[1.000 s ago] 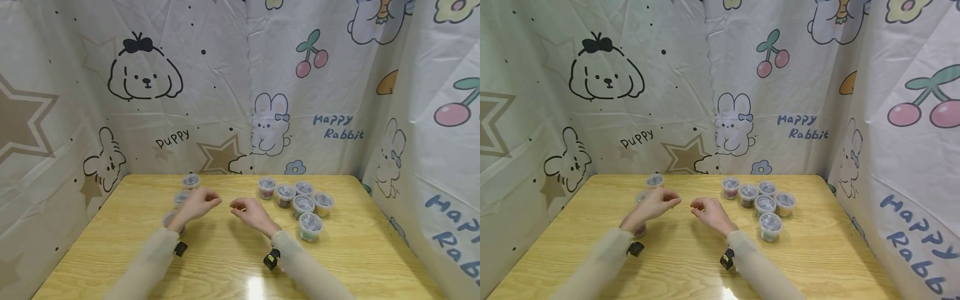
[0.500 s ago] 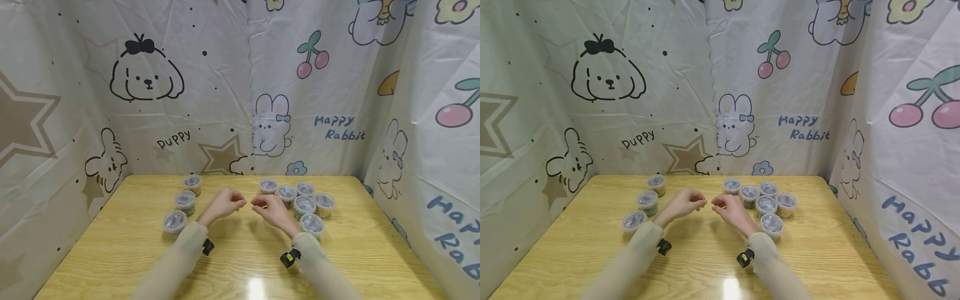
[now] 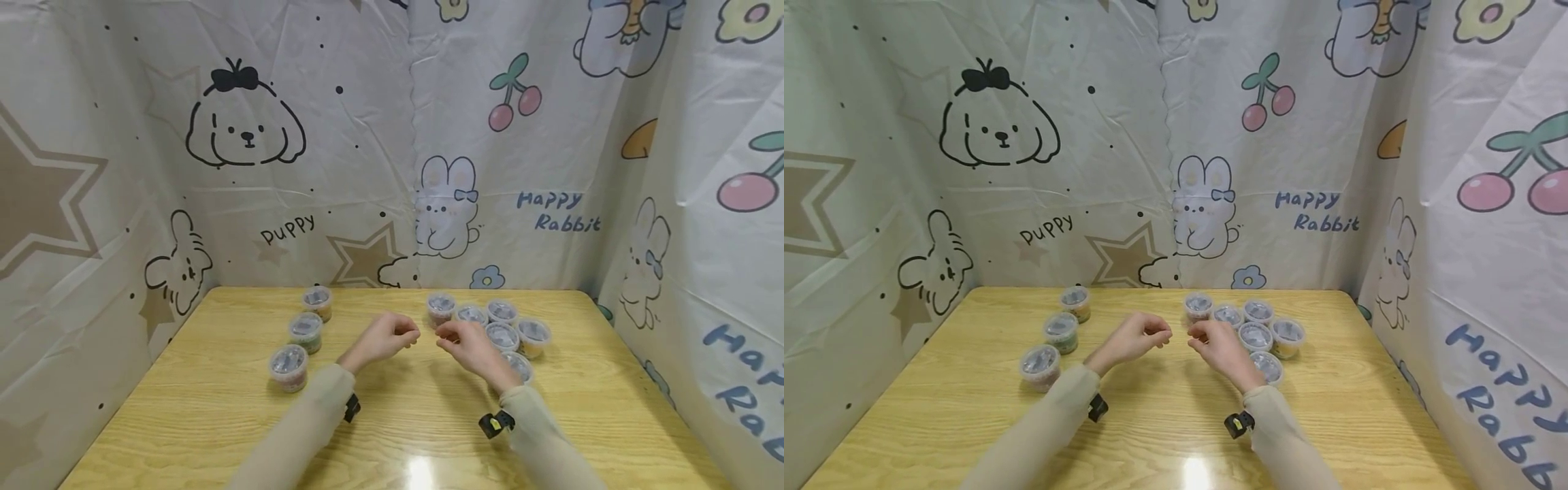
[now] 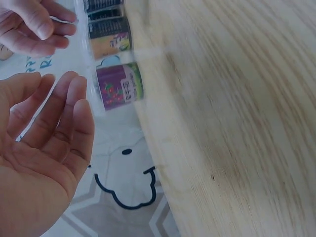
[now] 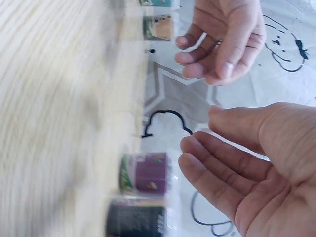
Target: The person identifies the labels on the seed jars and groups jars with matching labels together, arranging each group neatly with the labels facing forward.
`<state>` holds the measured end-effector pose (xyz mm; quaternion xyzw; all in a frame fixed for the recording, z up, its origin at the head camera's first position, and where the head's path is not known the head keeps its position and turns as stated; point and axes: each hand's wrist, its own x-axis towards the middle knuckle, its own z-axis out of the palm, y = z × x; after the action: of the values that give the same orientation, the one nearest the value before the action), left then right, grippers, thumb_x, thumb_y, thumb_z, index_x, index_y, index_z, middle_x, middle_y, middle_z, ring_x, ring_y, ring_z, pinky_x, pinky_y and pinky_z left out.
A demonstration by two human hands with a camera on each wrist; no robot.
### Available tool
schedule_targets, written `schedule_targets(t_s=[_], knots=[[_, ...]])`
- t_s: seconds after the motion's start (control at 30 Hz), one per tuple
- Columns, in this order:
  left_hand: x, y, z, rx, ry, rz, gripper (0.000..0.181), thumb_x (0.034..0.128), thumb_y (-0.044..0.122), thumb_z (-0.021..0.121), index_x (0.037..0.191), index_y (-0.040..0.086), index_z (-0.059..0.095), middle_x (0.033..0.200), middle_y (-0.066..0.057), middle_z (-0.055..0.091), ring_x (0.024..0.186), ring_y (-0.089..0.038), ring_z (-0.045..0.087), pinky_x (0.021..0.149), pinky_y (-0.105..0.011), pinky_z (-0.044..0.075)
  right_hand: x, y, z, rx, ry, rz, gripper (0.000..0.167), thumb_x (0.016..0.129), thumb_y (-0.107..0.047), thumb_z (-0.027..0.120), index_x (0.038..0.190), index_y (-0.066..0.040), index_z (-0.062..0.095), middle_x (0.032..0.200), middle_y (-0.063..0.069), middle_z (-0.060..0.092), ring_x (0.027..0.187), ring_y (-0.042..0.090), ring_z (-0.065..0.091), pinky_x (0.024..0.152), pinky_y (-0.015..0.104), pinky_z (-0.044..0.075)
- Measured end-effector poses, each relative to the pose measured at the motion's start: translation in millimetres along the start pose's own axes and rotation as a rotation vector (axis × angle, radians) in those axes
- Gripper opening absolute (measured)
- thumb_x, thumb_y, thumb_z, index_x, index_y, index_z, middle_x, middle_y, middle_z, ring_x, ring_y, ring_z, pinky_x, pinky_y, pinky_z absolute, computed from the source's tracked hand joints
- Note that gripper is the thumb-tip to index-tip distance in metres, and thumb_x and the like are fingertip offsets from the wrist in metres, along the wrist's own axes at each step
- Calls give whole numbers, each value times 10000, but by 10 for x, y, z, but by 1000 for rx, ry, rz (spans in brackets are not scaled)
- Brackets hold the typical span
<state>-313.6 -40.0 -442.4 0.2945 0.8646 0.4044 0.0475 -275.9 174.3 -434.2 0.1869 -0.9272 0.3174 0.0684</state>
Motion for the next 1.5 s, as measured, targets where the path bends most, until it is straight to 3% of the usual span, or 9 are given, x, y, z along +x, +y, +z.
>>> schedule_targets(t_s=[0.2, 0.57, 0.87, 1.03, 1.2, 1.3, 1.5], knots=[[60, 100, 97, 8, -16, 30, 139, 985, 193, 595, 932, 135, 709, 888, -85, 723, 739, -86, 622, 658, -234, 511, -65, 73, -146, -36, 33, -30, 111, 898, -54, 694, 1002, -50, 732, 948, 86, 738, 825, 180, 692, 738, 354, 573], [144, 264, 395, 158, -84, 89, 168, 962, 184, 635, 1101, 121, 706, 893, 9, 741, 738, -8, 629, 678, -170, 496, -229, 235, -446, -82, 15, 82, 174, 907, -71, 689, 1076, -49, 723, 1000, 83, 729, 859, 177, 671, 730, 356, 566], [250, 437, 658, 246, -119, 250, 185, 949, 167, 646, 1117, 113, 700, 998, 2, 745, 837, -10, 660, 729, -113, 495, -360, 391, -646, -199, 38, 96, 140, 853, -85, 751, 987, -48, 738, 854, 28, 719, 756, 137, 644, 681, 358, 556], [234, 479, 747, 301, -118, 301, 181, 952, 155, 634, 1119, 128, 700, 1006, 26, 745, 839, 0, 652, 744, -99, 482, -432, 482, -732, -193, -23, 139, 83, 847, -99, 757, 923, -74, 735, 845, 17, 675, 755, 143, 587, 650, 318, 509], [246, 519, 811, 300, -105, 337, 224, 962, 144, 626, 1177, 122, 686, 1060, 7, 742, 893, -5, 660, 776, -94, 480, -502, 579, -868, -141, -89, 204, 61, 845, -84, 747, 869, -71, 693, 821, 34, 635, 739, 164, 550, 627, 295, 471], [259, 566, 836, 310, -114, 361, 261, 957, 134, 635, 1215, 112, 668, 1115, -18, 732, 923, -38, 674, 790, -91, 479, -547, 637, -949, -131, -113, 199, 82, 835, -74, 752, 868, -55, 679, 818, 37, 637, 742, 163, 552, 631, 300, 465], [290, 614, 907, 320, -154, 330, 377, 952, 157, 653, 1323, 117, 601, 1262, -24, 672, 973, -99, 681, 808, -107, 480, -633, 735, -1030, -73, -182, 161, 118, 831, -118, 770, 867, -79, 664, 866, 32, 640, 808, 161, 578, 687, 317, 490]])
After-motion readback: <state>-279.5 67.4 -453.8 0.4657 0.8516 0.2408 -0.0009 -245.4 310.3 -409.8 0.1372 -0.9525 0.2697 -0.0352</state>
